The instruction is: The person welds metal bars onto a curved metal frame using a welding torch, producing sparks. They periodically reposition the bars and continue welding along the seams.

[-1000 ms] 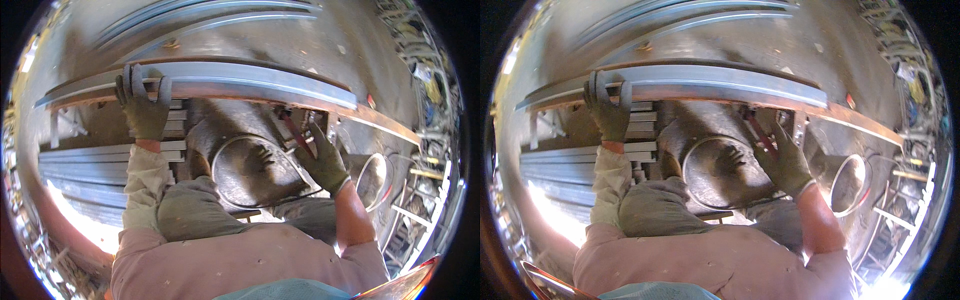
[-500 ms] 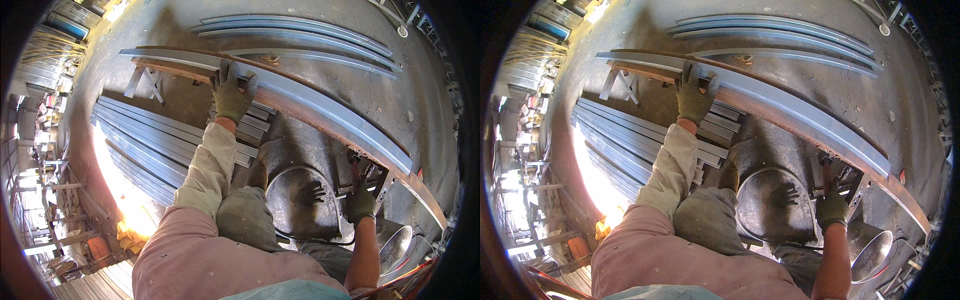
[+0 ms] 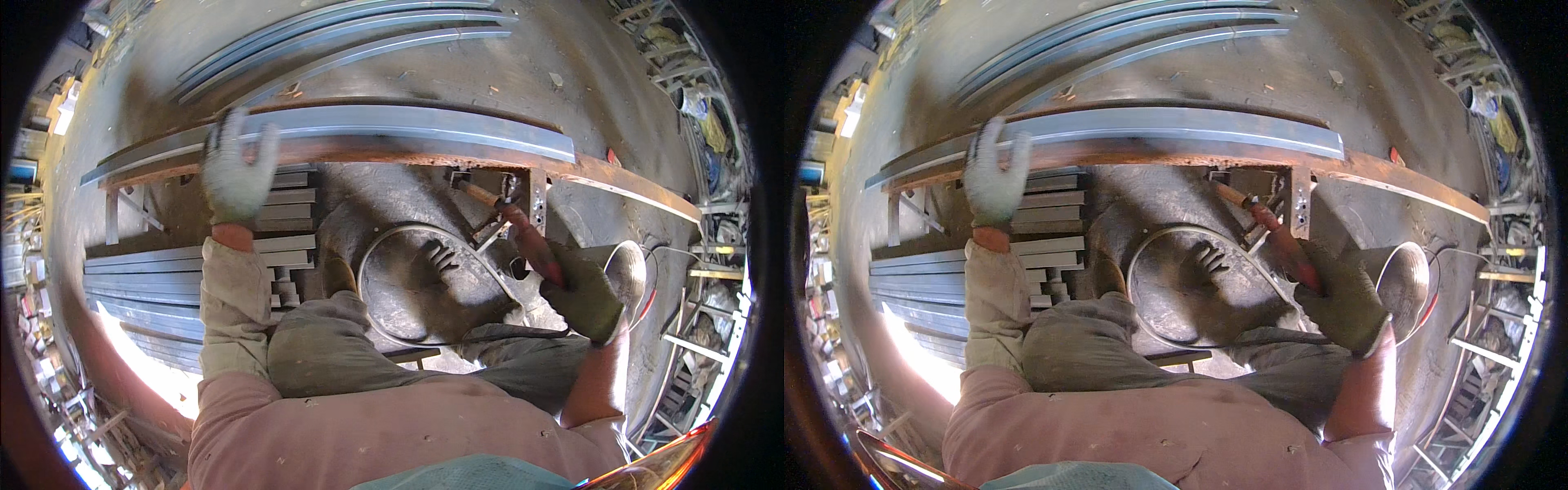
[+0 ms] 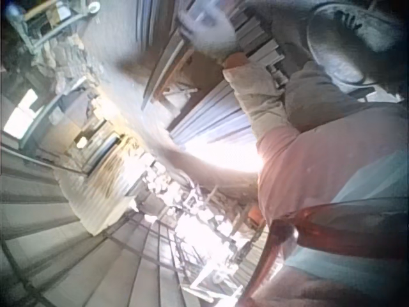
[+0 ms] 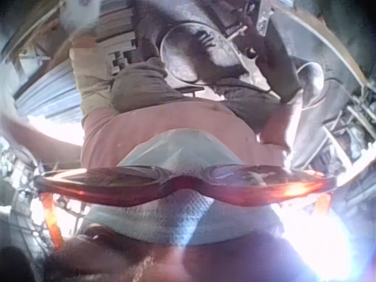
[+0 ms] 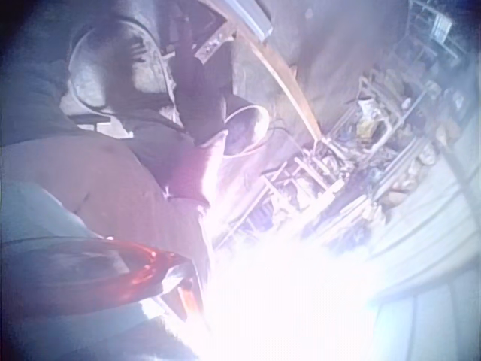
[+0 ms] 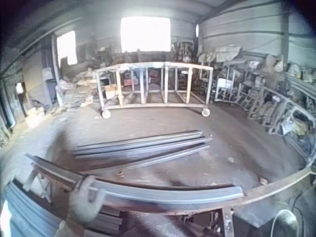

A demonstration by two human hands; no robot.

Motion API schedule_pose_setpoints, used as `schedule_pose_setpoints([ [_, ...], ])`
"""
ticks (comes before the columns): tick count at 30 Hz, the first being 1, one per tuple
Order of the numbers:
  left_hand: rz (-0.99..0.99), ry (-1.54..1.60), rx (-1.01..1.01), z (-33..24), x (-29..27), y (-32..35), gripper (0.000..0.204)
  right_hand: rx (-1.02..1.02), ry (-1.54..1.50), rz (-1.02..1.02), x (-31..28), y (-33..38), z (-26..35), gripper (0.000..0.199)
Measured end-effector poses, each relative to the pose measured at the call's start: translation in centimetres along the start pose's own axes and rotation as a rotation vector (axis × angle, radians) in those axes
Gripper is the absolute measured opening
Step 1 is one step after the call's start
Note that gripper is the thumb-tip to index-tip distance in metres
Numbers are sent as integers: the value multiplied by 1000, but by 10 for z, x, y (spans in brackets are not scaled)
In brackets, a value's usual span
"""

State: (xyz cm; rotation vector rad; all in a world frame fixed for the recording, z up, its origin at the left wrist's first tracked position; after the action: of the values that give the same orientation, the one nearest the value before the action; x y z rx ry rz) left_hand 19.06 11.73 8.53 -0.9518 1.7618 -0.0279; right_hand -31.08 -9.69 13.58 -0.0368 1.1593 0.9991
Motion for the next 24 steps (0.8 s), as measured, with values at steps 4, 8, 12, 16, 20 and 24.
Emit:
schedule_pose_setpoints([
  [4, 254, 72, 318, -115, 49, 19, 61, 34, -447, -134, -16, 14, -35, 66],
  [8, 442, -22, 555, -170, 99, 32, 52, 78, -884, -242, -25, -2, -43, 53],
  [12, 503, -86, 509, -175, 129, 30, 53, 125, -990, -360, -35, -2, -49, 50],
  [16, 560, -177, 481, -181, 136, 29, 53, 74, -1078, -333, -36, -7, -72, 50],
  [20, 539, -126, 518, -188, 133, 31, 53, 121, -1185, -390, -34, -18, -75, 48],
  [24, 533, -72, 491, -188, 134, 30, 52, 101, -1250, -388, -42, -26, -74, 44],
])
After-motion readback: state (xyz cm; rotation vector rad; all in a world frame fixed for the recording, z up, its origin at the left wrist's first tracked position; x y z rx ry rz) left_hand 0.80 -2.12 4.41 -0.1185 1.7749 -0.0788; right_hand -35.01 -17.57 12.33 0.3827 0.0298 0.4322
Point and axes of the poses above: each hand's wrist, its own y-axis away from the middle knuckle, its own x-axis out of the palm, z = x × y, the point moved 5 cm from there along -y, towards the middle knuckle, and after that the axes turned 3 degrees about z, right-handed, at the moved point
